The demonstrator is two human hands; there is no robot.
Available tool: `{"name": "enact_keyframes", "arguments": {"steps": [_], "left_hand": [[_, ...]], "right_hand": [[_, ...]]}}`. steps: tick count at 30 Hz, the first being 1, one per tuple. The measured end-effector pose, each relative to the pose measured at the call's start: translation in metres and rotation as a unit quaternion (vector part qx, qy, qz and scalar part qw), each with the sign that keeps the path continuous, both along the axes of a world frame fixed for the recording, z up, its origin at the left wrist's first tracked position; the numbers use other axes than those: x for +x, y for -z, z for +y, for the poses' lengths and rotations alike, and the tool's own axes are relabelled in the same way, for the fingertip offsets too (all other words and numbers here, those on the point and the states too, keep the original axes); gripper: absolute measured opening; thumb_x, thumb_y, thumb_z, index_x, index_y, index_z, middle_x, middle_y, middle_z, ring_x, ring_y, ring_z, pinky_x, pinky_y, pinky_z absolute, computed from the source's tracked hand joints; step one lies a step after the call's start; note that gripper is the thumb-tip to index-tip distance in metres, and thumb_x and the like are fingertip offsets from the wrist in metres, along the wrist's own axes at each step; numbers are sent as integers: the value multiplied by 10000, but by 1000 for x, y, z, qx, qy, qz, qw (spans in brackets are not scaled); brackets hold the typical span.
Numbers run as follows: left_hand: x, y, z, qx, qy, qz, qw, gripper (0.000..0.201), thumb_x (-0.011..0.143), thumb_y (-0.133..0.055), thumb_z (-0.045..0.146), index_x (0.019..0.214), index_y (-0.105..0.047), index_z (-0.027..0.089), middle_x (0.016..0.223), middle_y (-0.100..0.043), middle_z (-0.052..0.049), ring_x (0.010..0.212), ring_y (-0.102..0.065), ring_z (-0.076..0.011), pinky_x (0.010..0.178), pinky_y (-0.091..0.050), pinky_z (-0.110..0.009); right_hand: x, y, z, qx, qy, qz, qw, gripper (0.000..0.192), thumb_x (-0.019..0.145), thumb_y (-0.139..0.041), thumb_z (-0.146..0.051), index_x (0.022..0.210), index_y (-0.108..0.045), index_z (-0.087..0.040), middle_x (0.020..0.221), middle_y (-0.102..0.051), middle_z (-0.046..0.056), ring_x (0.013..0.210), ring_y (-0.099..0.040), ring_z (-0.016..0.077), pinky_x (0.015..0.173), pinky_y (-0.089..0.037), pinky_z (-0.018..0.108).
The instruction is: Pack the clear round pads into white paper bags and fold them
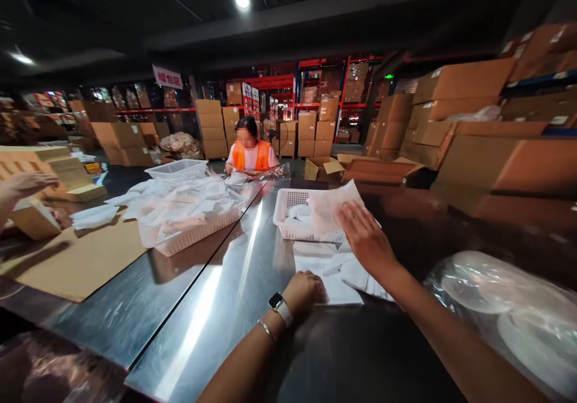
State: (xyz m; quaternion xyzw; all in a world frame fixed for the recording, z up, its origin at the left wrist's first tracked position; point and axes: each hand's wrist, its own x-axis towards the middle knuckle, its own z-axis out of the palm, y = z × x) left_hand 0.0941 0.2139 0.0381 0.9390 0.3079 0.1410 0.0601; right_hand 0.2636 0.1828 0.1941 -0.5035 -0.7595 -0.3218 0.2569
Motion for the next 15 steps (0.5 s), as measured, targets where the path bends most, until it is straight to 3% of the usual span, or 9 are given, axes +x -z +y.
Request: {"name": "enact_keyframes", "arguments": {"steps": [3, 7, 9, 11, 15], "left_hand": [[-2, 3, 4, 0, 6, 18, 1000, 159, 913, -526, 216, 866, -668, 163, 952, -701, -75, 927, -620, -205, 854, -473, -318], [-4, 7, 5, -1, -4, 36, 999, 163, 901, -505, 154, 874, -666, 154, 931, -703, -81, 927, -631, -209, 857, -481, -321], [-3, 8, 5, -4, -14, 42, 999, 175, 895, -498, 140, 878, -671, 153, 916, -707, -87, 919, -641, -215, 851, -488, -325], [-3, 8, 4, -9, -27, 48, 998, 198, 893, -483, 126, 891, -680, 150, 902, -710, -99, 902, -653, -222, 832, -498, -329], [-1, 5, 2, -15, -52, 60, 997, 234, 898, -467, 122, 928, -697, 151, 881, -714, -110, 851, -674, -222, 790, -514, -329]], "right_hand": [[6, -2, 11, -109, 55, 35, 992, 439, 941, -386, -190, 1365, -496, -163, 1321, -571, 134, 1198, -550, 250, 1001, -442, 408], [22, 43, 16, -288, 108, 14, 952, 346, 908, -450, -162, 1197, -636, -208, 1156, -673, 89, 1021, -650, 248, 841, -522, 359], [36, 72, 15, -316, 123, 4, 941, 292, 837, -543, -141, 1088, -688, -180, 1105, -689, 112, 1012, -655, 274, 845, -525, 377], [48, 97, 13, -325, 135, 1, 936, 324, 823, -588, -183, 1135, -671, -152, 1197, -645, 152, 1123, -602, 302, 921, -497, 422], [48, 119, 14, -310, 129, -5, 942, 459, 890, -561, -270, 1330, -544, -140, 1431, -451, 162, 1361, -370, 297, 1104, -329, 484]]}}
